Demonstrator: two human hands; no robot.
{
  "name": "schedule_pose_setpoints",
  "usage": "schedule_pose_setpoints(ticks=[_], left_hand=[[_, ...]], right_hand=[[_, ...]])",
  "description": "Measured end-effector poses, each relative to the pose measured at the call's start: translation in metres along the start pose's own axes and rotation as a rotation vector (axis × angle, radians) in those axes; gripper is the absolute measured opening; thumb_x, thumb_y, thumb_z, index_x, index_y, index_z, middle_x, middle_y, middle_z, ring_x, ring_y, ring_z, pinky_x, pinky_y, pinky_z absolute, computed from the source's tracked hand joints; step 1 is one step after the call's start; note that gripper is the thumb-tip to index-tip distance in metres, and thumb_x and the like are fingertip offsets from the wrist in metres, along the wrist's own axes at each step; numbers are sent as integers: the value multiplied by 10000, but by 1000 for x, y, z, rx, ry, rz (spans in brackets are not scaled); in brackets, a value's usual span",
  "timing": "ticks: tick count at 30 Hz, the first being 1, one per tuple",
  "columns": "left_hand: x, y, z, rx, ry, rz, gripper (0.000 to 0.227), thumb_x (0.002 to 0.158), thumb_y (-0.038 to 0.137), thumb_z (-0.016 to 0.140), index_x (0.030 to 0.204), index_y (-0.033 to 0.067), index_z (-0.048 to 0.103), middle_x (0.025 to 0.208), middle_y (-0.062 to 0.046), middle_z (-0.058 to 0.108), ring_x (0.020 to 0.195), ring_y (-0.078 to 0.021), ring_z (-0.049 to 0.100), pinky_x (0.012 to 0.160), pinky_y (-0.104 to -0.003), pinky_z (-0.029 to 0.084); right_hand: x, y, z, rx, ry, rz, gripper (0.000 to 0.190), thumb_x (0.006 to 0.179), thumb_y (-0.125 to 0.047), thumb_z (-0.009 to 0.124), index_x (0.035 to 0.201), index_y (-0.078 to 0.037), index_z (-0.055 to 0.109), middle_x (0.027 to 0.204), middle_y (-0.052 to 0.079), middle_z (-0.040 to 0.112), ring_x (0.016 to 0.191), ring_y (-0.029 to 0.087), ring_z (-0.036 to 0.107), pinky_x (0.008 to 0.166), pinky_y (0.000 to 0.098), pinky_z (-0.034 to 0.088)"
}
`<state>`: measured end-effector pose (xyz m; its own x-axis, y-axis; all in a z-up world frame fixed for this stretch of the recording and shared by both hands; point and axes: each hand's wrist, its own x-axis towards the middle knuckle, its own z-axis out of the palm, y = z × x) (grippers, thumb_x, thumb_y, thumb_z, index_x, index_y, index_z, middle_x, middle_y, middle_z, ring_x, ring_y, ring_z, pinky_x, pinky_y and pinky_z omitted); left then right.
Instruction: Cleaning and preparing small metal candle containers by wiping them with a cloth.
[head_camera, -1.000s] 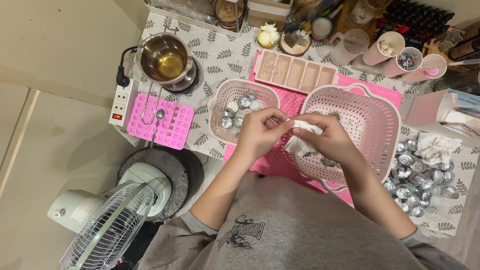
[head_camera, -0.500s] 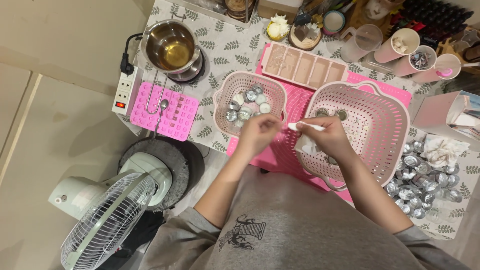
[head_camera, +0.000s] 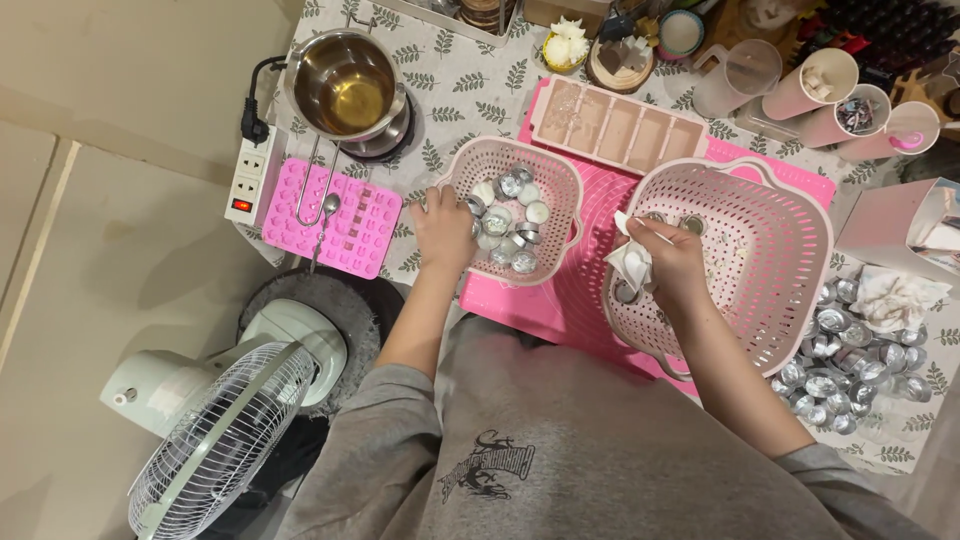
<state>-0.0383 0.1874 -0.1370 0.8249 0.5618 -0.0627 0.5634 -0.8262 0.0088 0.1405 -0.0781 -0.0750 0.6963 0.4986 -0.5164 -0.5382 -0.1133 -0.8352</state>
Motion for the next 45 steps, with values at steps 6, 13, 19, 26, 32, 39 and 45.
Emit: schedule_pose_setpoints(ticks=[6,13,19,26,32,39,45], left_hand=[[7,-2,16,18,-16,46,412,636,248,839,1013,100,762,1154,-74,640,1195,-280,490,989,-529,379],[-4,-1,-29,-211,156,77,483,631,278,837,1084,130,760,953,-39,727,1060,-256,614,980,-602,351],[-13,48,-107,-817,233,233,471,645,241,826,1096,129,753,891,-62,717,941,-245,661,879,-494,396],[-19,117,-138,-1608,-158,416,458,801,29,724,1239,94,608,1092,-21,696,1035,-96,680,915,-259,549],[-19,169,-134,-1567,-255,535,379,849,128,843,1178,80,662,1131,-24,727,1060,-94,679,928,-276,560],[-25,221,-146,-1258,-170,551,429,777,204,855,1128,95,633,986,-94,747,952,-249,758,803,-345,575],[-27,250,-141,-1126,-123,518,438,718,168,829,1106,106,636,976,-133,749,887,-337,737,749,-416,565]], right_hand=[[-4,-5,2,13,14,14,235,980,-153,688,1089,52,721,849,91,729,673,136,681,599,274,548],[-22,-20,12,-128,-8,-79,226,1001,-182,702,1011,38,752,812,56,707,649,112,640,573,257,489],[-42,-37,26,-325,-36,-307,210,980,-150,710,1109,7,765,868,12,743,721,55,659,631,213,521],[-76,-70,7,-634,-153,-692,174,979,-77,728,1128,0,773,923,88,731,789,111,649,678,248,496],[-107,-93,-35,-793,-5,-903,187,918,-76,790,1093,-14,762,984,108,761,864,157,734,756,262,563],[-122,-117,-71,-1322,0,-1223,300,808,-100,831,1100,-88,765,895,58,711,790,210,703,667,349,568],[-126,-121,-93,-1533,-7,-1330,314,792,-100,763,1098,-65,701,976,56,692,788,216,692,645,343,556]])
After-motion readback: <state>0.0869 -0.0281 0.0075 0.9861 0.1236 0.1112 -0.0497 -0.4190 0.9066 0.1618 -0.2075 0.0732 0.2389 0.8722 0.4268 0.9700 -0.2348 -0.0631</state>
